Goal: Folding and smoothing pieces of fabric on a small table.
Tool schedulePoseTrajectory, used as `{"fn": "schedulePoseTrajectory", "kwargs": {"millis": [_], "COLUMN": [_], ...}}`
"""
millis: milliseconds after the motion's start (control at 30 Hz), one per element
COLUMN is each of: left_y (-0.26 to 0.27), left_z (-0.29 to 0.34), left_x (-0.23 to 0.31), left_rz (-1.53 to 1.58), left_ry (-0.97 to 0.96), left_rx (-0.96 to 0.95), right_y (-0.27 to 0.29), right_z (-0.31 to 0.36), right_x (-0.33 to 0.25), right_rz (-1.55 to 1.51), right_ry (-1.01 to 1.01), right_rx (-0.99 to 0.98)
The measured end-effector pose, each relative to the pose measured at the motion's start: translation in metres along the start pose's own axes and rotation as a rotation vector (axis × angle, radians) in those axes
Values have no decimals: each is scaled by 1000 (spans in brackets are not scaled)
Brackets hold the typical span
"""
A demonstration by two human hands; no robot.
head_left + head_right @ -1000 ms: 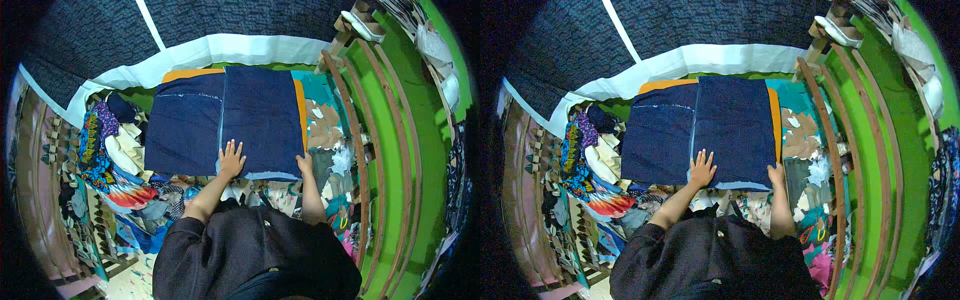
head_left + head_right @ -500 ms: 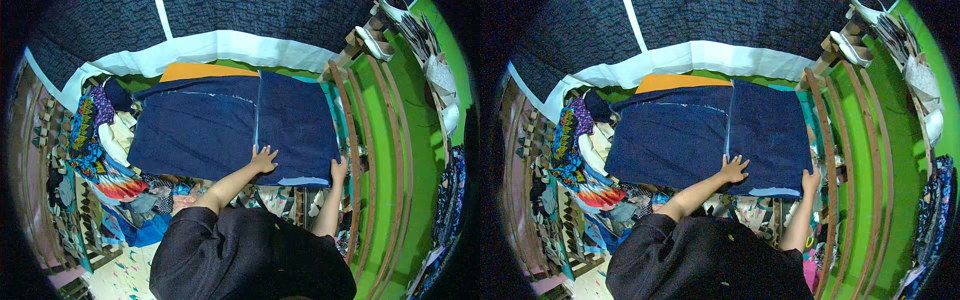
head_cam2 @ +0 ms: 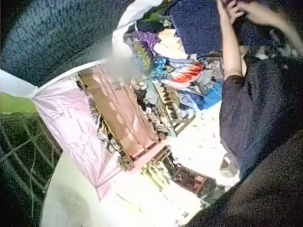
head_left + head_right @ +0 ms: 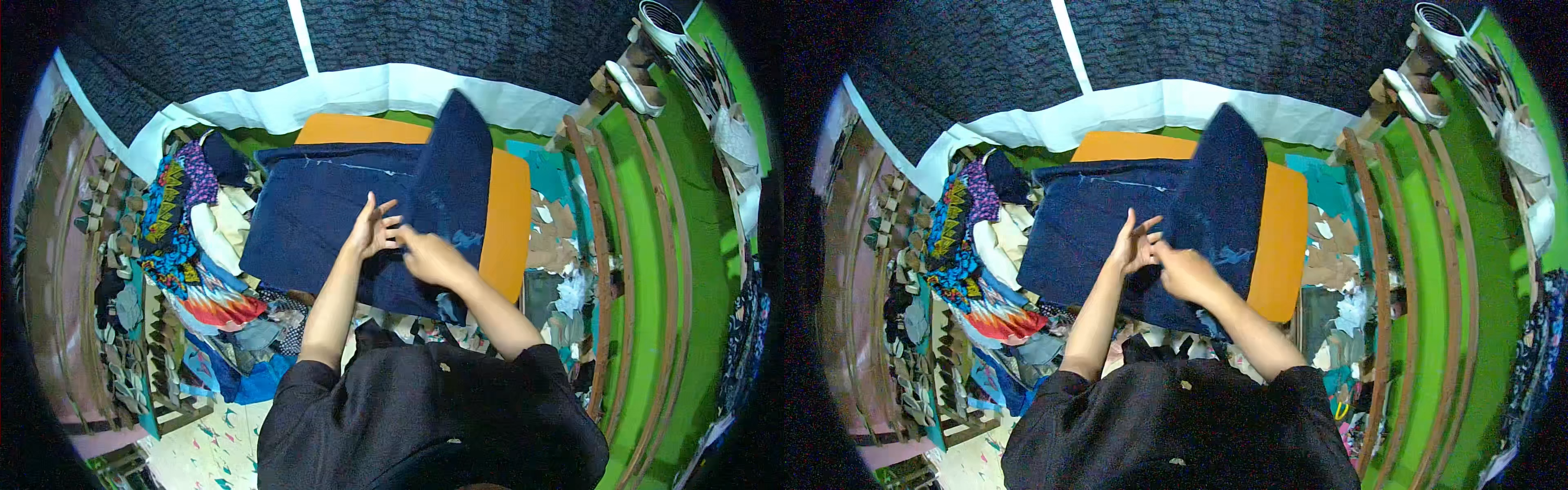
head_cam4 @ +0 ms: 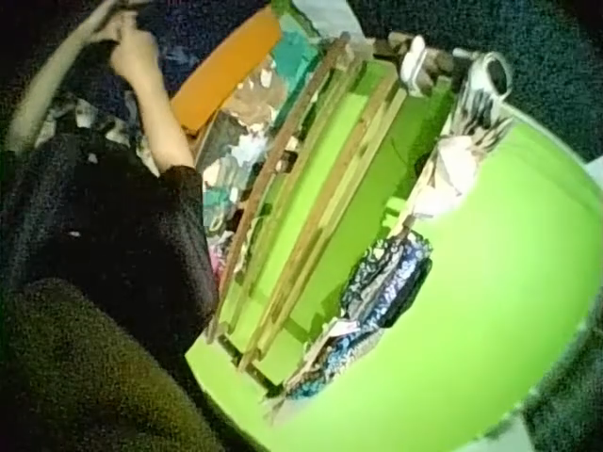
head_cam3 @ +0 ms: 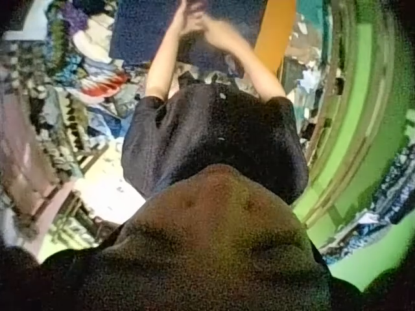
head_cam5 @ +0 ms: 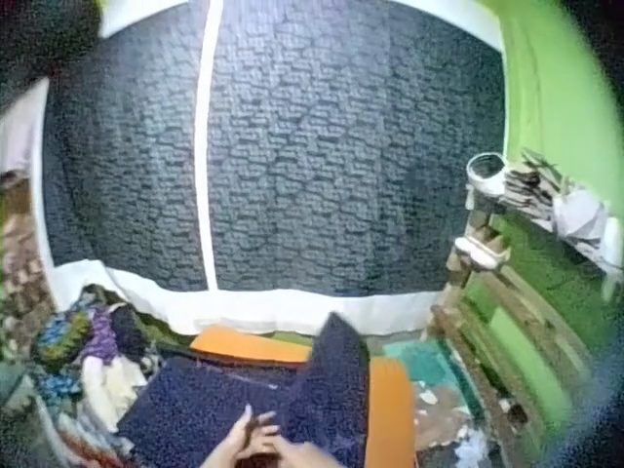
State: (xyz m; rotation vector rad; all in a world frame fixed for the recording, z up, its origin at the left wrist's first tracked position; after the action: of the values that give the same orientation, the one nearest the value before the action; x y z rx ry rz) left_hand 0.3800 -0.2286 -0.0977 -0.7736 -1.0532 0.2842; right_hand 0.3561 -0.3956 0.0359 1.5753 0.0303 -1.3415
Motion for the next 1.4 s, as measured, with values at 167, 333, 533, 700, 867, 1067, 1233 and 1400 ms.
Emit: {"fn": "schedulePoseTrajectory", "kwargs": {"millis": [167,333,533,700,867,1067,1233,1400], "left_y": [41,45,45,102,85,79,18,18], "left_z": [26,19,23,38,32,45,41,25], "left_x": [-27,-50,-42,-76,-53,-47,-41,-94], "left_rz": [-758,-961,-1160,-1165,-1290,-1299,-1978,-2101], "left_ry": [257,23,-260,-183,-228,-79,-100,40], "left_rx": [584,723,800,925,932,1101,992,717], "right_y": [-55,-54,-58,-80,-83,-87,-73,-56], "right_z": [-5,15,67,82,71,47,31,29], "right_x": [2,77,181,187,181,204,264,234], "right_rz": [-16,-36,-39,-10,-3,-27,-558,-923], "right_ry": [12,-267,-673,-711,-822,-762,-724,-494], "right_rx": [-178,24,486,435,439,606,619,563]}}
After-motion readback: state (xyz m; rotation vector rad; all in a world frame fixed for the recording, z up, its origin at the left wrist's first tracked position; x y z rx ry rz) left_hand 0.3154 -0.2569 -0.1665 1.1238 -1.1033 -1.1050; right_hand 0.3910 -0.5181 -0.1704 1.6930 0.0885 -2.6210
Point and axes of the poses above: each hand's wrist, its own z-axis away from the middle knuckle, its own y-axis out of the back of the hand, x = y × z, the point moved 1 cm from there along -z, towards the middle knuckle, and after that the axes turned 11 degrees about -z, right-handed, at the moved point
